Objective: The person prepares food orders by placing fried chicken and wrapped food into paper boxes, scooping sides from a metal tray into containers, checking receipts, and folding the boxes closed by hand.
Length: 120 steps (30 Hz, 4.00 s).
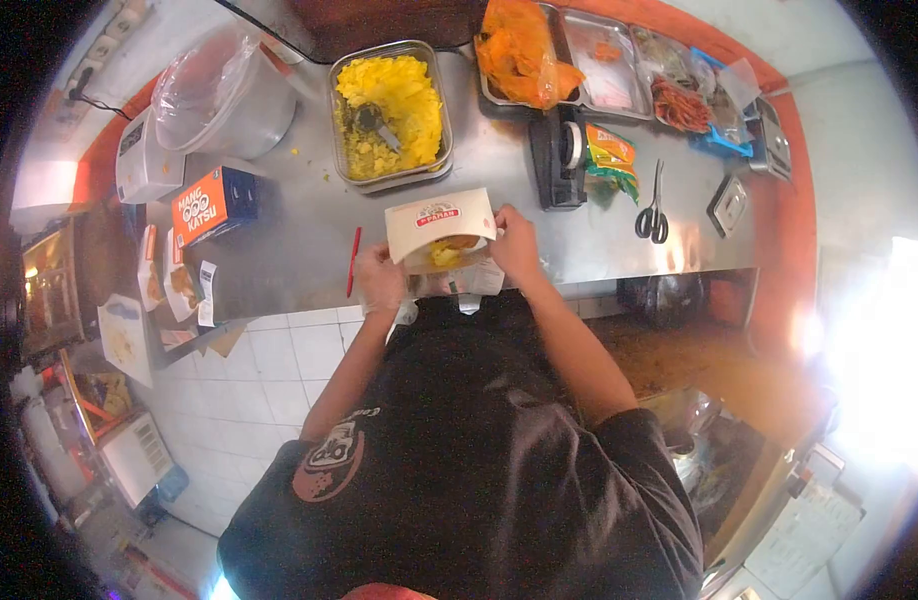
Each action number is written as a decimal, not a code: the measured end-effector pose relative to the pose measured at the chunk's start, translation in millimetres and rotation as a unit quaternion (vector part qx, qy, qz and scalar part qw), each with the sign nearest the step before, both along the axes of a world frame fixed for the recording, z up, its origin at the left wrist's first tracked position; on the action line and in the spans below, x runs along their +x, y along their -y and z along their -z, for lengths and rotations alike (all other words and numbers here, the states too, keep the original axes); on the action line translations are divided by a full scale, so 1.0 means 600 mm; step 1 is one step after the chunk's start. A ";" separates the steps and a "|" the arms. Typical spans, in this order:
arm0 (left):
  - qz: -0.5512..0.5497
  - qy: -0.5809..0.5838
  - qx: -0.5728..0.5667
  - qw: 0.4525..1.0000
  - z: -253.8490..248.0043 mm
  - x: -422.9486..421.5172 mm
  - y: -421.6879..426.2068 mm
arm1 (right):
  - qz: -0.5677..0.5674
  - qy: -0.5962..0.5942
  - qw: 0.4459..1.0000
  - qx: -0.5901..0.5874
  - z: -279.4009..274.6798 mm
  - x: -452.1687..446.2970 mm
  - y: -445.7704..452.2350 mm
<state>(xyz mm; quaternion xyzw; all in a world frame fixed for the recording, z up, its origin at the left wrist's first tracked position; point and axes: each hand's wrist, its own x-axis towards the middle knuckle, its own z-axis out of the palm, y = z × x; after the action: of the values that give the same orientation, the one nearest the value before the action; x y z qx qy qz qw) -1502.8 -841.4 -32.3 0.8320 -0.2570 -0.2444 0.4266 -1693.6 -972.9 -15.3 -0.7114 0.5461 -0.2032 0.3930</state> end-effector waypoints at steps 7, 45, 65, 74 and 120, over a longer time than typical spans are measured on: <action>0.056 0.100 0.028 0.993 -0.021 0.016 0.000 | -0.086 0.034 0.996 0.016 0.007 -0.024 0.039; 0.369 0.250 -0.009 0.895 0.016 0.073 -0.010 | -0.206 0.029 0.978 0.011 0.026 -0.061 0.030; 0.496 0.413 -0.018 0.763 -0.053 0.036 0.071 | -0.176 -0.038 0.966 -0.185 0.081 -0.066 -0.037; 0.504 0.342 -0.003 0.793 -0.064 0.018 0.109 | 0.289 0.035 0.935 -0.202 -0.015 -0.093 0.071; 0.329 0.049 -0.064 0.941 -0.061 0.016 0.126 | 0.076 0.131 0.988 0.038 0.000 0.050 0.009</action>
<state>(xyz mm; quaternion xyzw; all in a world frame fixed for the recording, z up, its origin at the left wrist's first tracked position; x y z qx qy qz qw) -1492.9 -916.9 4.5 0.6830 -0.5520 -0.3133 0.3614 -1663.8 -978.0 -15.6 -0.6197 0.5498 -0.3030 0.4711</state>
